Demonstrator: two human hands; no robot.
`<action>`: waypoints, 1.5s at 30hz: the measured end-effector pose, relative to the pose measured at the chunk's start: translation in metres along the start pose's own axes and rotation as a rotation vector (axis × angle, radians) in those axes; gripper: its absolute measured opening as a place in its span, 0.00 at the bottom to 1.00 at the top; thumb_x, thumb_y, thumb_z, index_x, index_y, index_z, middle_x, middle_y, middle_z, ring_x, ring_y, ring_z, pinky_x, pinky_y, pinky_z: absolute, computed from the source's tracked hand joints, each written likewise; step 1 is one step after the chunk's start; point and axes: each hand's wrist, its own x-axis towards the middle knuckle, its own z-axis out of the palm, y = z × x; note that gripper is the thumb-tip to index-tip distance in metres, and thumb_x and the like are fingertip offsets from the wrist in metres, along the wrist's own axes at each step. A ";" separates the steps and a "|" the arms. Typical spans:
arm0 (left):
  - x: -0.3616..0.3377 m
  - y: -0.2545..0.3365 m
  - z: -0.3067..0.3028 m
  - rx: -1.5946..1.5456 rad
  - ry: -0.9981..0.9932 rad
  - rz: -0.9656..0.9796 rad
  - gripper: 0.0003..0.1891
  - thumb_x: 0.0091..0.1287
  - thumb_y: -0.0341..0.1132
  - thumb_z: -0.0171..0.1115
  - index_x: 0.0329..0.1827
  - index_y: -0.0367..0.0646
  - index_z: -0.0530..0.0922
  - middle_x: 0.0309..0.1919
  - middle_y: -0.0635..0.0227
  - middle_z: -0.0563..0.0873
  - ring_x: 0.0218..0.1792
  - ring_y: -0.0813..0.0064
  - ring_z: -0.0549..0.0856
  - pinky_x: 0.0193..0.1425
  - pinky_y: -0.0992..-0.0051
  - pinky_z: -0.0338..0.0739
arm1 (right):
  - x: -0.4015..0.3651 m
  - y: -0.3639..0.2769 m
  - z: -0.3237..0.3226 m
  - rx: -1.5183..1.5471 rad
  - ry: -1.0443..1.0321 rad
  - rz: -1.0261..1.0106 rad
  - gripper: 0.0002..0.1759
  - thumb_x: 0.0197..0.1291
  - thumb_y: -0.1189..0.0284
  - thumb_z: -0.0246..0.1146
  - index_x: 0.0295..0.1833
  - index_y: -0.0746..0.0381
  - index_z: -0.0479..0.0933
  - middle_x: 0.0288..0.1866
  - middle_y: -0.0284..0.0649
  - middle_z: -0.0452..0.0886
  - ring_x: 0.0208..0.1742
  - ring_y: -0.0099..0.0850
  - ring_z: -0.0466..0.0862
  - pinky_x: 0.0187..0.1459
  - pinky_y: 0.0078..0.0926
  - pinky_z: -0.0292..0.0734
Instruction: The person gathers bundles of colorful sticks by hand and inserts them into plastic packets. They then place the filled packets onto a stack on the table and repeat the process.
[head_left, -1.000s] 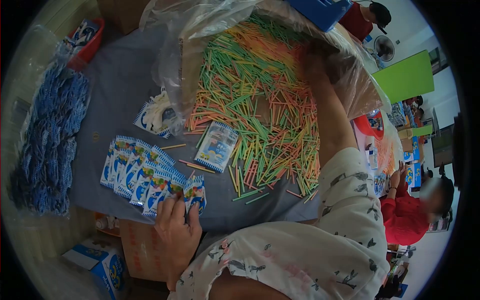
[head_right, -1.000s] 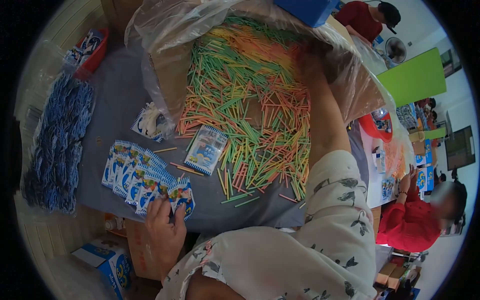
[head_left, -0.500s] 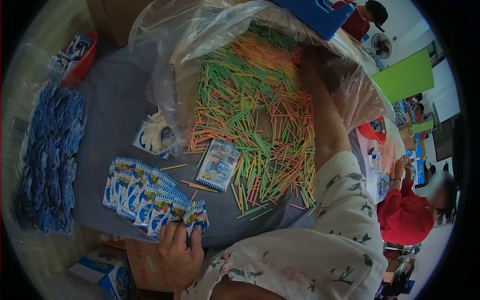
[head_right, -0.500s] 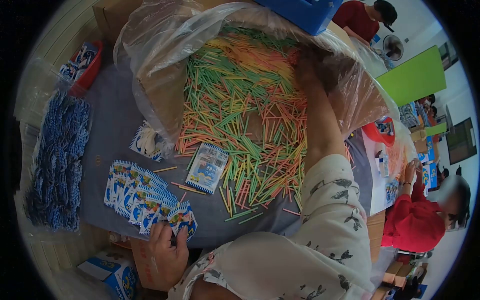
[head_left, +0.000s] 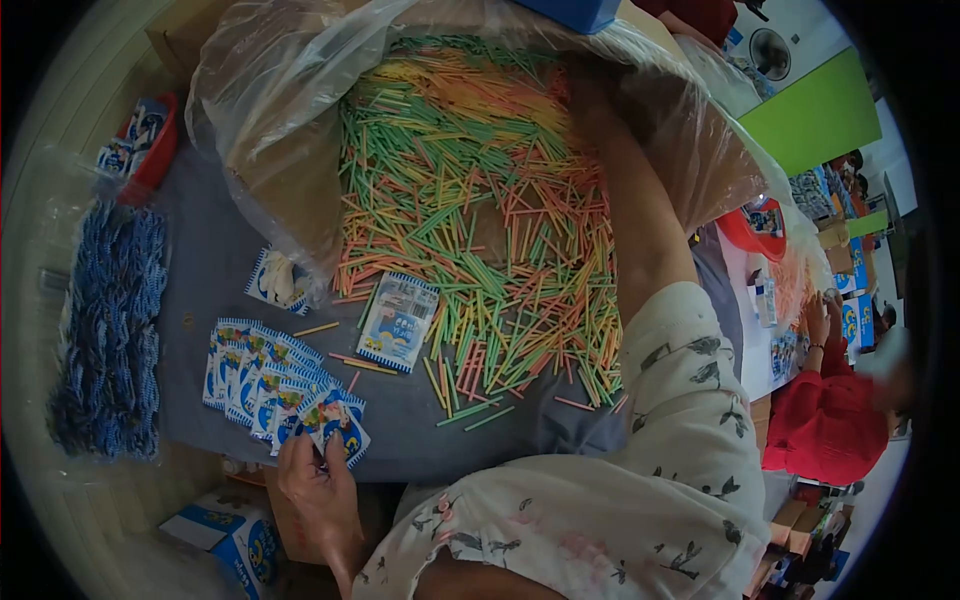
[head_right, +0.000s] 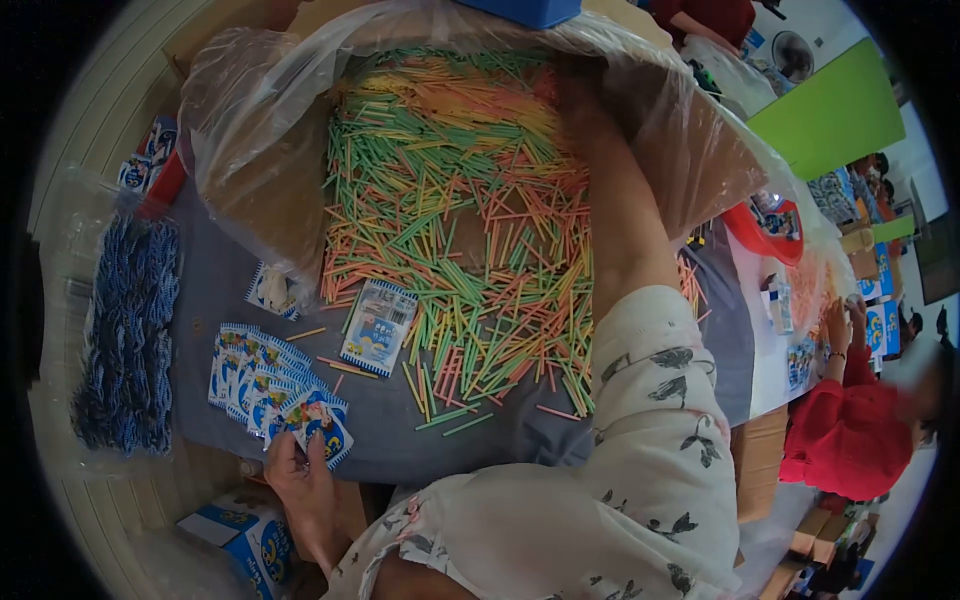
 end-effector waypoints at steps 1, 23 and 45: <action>0.001 -0.001 0.000 0.008 0.000 0.004 0.08 0.63 0.27 0.65 0.35 0.30 0.75 0.28 0.53 0.73 0.31 0.54 0.75 0.36 0.59 0.68 | 0.008 0.002 0.003 0.019 -0.097 0.036 0.45 0.56 0.64 0.70 0.76 0.58 0.56 0.76 0.51 0.59 0.76 0.47 0.59 0.74 0.41 0.57; 0.346 0.306 0.297 -0.166 -0.123 1.369 0.17 0.58 0.29 0.58 0.52 0.40 0.80 0.54 0.51 0.82 0.59 0.50 0.78 0.64 0.60 0.73 | -0.004 0.029 0.033 0.688 -0.184 -0.141 0.33 0.60 0.56 0.64 0.67 0.61 0.68 0.64 0.52 0.74 0.66 0.43 0.73 0.67 0.40 0.66; 0.379 0.306 0.298 0.000 -0.122 1.387 0.17 0.63 0.38 0.63 0.53 0.44 0.80 0.48 0.54 0.85 0.50 0.55 0.84 0.55 0.62 0.78 | -0.007 0.000 0.032 1.351 0.182 0.349 0.33 0.60 0.81 0.61 0.71 0.62 0.62 0.63 0.42 0.72 0.62 0.37 0.74 0.60 0.31 0.74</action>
